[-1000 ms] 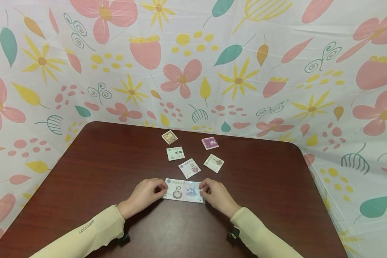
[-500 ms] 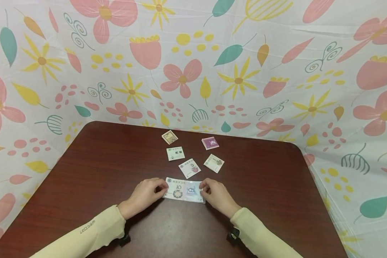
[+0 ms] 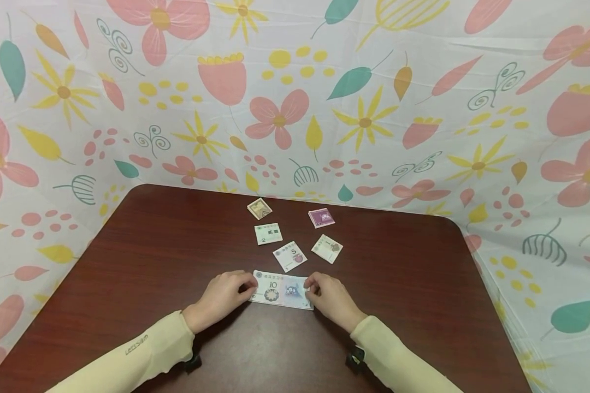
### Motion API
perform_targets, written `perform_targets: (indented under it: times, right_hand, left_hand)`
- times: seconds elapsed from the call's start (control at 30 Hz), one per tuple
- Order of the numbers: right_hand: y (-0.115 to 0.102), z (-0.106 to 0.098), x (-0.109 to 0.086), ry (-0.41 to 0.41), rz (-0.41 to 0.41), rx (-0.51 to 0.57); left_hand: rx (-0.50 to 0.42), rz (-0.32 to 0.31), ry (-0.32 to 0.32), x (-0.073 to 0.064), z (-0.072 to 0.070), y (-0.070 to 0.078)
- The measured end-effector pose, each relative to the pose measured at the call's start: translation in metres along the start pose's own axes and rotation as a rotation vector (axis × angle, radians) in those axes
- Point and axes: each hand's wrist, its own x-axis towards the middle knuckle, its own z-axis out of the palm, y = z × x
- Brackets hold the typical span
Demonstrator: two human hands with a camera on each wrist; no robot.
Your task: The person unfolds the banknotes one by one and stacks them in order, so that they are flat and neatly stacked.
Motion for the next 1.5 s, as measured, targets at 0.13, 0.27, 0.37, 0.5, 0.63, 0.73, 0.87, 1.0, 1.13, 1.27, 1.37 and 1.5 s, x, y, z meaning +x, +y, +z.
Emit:
perform_targets:
  times: [0.13, 0.27, 0.37, 0.5, 0.63, 0.73, 0.87, 1.0, 1.13, 1.27, 1.37, 1.5]
  right_hand:
    - [-0.002, 0.001, 0.0, 0.001, 0.007, -0.014]
    - [-0.003, 0.001, 0.001, -0.008, 0.027, -0.022]
    - [-0.003, 0.0, 0.001, -0.013, 0.029, -0.034]
    - [-0.003, -0.001, 0.001, -0.021, 0.018, -0.044]
    - [-0.003, -0.003, 0.002, -0.036, 0.013, -0.044]
    - [-0.003, -0.006, 0.003, -0.053, 0.012, -0.037]
    - [-0.002, -0.011, 0.005, -0.072, 0.031, -0.019]
    - [0.002, -0.016, 0.011, -0.062, 0.026, -0.019]
    - [0.006, -0.021, 0.022, -0.047, -0.001, -0.012]
    - [0.009, -0.024, 0.035, -0.045, 0.007, 0.002]
    - [0.009, -0.026, 0.046, -0.035, 0.015, 0.006]
    - [0.008, -0.026, 0.061, -0.039, 0.018, 0.008]
  left_hand:
    - [0.032, 0.004, -0.002, 0.002, -0.001, 0.001]
    - [0.042, -0.01, -0.021, 0.004, -0.002, 0.001]
    - [0.035, -0.027, -0.031, 0.004, -0.003, 0.001]
    - [0.017, -0.033, -0.037, 0.004, -0.004, -0.001]
    - [-0.005, -0.03, -0.055, 0.005, -0.004, -0.003]
    - [-0.021, -0.028, -0.077, 0.005, -0.005, -0.004]
    - [-0.052, -0.024, -0.106, 0.007, -0.008, -0.005]
    - [-0.065, -0.018, -0.118, 0.008, -0.009, -0.005]
    - [-0.06, -0.018, -0.115, 0.008, -0.009, -0.005]
    - [-0.06, -0.018, -0.115, 0.008, -0.009, -0.006]
    - [-0.06, -0.016, -0.115, 0.008, -0.008, -0.007]
    - [-0.062, -0.013, -0.118, 0.008, -0.009, -0.009]
